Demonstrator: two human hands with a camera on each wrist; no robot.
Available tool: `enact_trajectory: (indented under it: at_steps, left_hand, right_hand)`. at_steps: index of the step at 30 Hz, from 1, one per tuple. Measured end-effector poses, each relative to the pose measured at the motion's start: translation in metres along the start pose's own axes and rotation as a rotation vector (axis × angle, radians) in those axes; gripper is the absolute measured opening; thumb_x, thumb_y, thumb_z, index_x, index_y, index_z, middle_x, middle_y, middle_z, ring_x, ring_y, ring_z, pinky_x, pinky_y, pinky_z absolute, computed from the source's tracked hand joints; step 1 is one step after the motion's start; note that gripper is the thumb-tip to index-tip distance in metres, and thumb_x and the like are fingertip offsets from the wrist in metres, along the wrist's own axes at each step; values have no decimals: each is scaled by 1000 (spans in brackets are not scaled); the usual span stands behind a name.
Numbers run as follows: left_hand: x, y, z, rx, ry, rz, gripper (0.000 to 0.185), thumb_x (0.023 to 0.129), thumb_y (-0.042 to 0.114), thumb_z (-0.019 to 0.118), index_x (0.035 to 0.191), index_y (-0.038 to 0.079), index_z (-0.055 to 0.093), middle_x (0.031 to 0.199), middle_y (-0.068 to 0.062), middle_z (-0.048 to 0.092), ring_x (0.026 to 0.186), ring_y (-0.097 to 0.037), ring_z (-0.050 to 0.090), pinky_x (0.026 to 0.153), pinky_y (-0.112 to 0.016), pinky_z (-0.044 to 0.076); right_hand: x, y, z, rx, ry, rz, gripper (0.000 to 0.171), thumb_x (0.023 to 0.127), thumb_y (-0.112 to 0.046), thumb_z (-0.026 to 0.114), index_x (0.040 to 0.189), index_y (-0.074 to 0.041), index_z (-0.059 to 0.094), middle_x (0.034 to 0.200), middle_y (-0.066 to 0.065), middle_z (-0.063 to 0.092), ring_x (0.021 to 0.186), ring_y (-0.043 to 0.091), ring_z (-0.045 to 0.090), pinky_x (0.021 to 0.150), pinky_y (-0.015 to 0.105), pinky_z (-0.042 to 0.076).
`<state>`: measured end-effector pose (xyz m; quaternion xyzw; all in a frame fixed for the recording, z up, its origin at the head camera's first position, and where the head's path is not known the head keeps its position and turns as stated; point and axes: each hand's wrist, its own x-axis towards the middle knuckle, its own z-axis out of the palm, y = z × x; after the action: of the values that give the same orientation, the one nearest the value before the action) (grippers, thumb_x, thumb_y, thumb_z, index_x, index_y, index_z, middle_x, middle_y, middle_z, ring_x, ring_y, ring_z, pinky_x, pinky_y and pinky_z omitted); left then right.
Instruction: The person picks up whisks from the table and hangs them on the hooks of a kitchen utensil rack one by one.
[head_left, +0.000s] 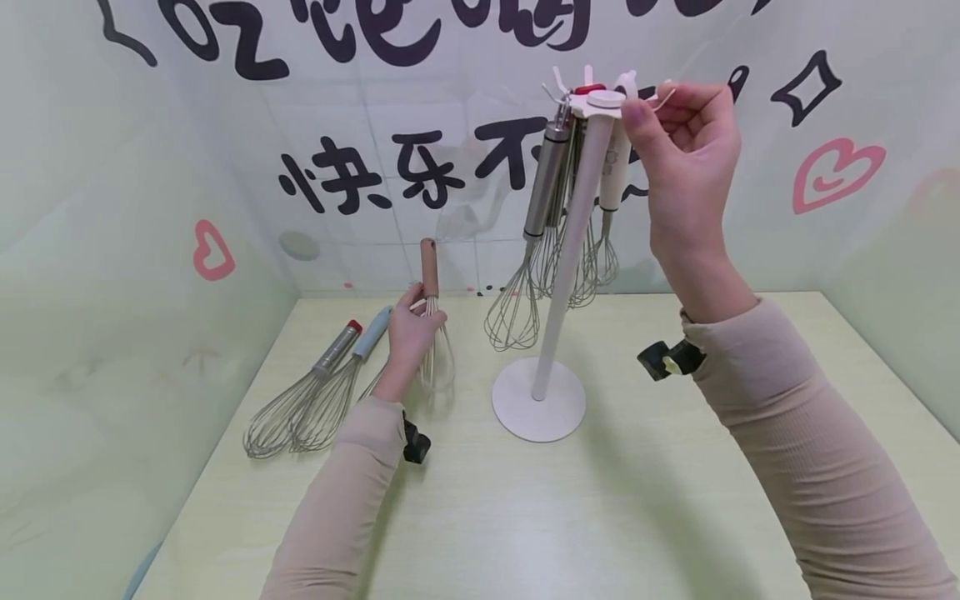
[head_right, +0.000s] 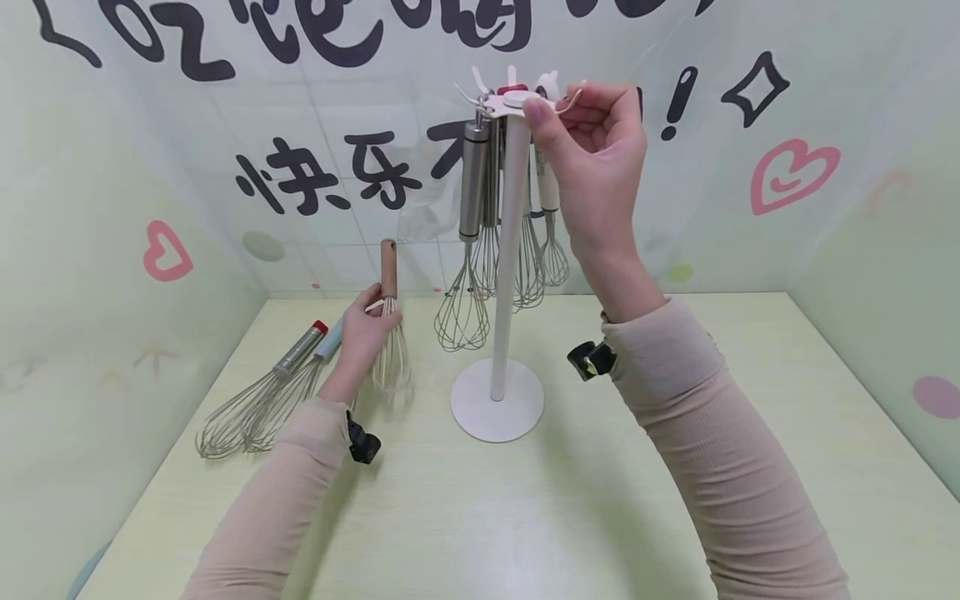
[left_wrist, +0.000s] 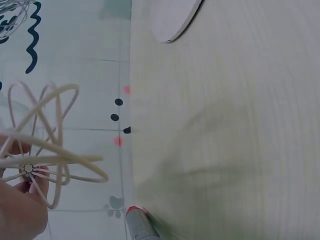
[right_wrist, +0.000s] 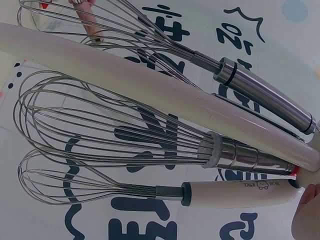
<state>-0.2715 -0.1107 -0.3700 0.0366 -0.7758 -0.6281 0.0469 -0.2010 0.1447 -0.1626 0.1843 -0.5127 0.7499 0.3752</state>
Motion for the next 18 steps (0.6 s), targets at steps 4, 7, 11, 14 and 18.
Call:
enact_trajectory:
  at_steps: [4,7,11,14,18]
  left_hand:
    - [-1,9,-1,-74,16,17,68,83,-1,55,148,6,33,148,-11,42,132,-24,47,101,-35,48]
    - [-3,15,0,-117,26,29,68,84,-1,55,148,9,34,147,-9,43,131,-21,48,95,-26,49]
    - [-5,24,2,-149,45,61,67,84,-1,55,147,10,35,146,-7,44,130,-18,49,89,-19,48]
    - [-7,31,3,-183,61,97,68,83,-3,56,147,9,36,146,-6,44,129,-18,49,89,-19,48]
    - [-12,41,3,-223,64,138,68,83,-3,56,146,10,37,145,-4,44,126,-16,50,87,-17,49]
  right_hand:
    - [0,0,0,-4,2,-2,26,76,-6,77,90,-10,56,86,4,56,81,14,53,74,19,48]
    - [0,0,0,-5,2,-3,26,76,-5,77,90,-10,56,86,4,56,81,14,53,74,19,48]
    - [0,0,0,-2,3,-7,25,77,-4,76,90,-10,56,86,4,56,81,14,52,73,19,49]
    - [0,0,0,0,4,-9,25,76,-5,76,90,-11,56,86,4,56,80,14,52,73,19,49]
    - [0,1,0,7,3,-11,26,75,-6,78,89,-11,56,85,3,56,80,14,52,73,19,49]
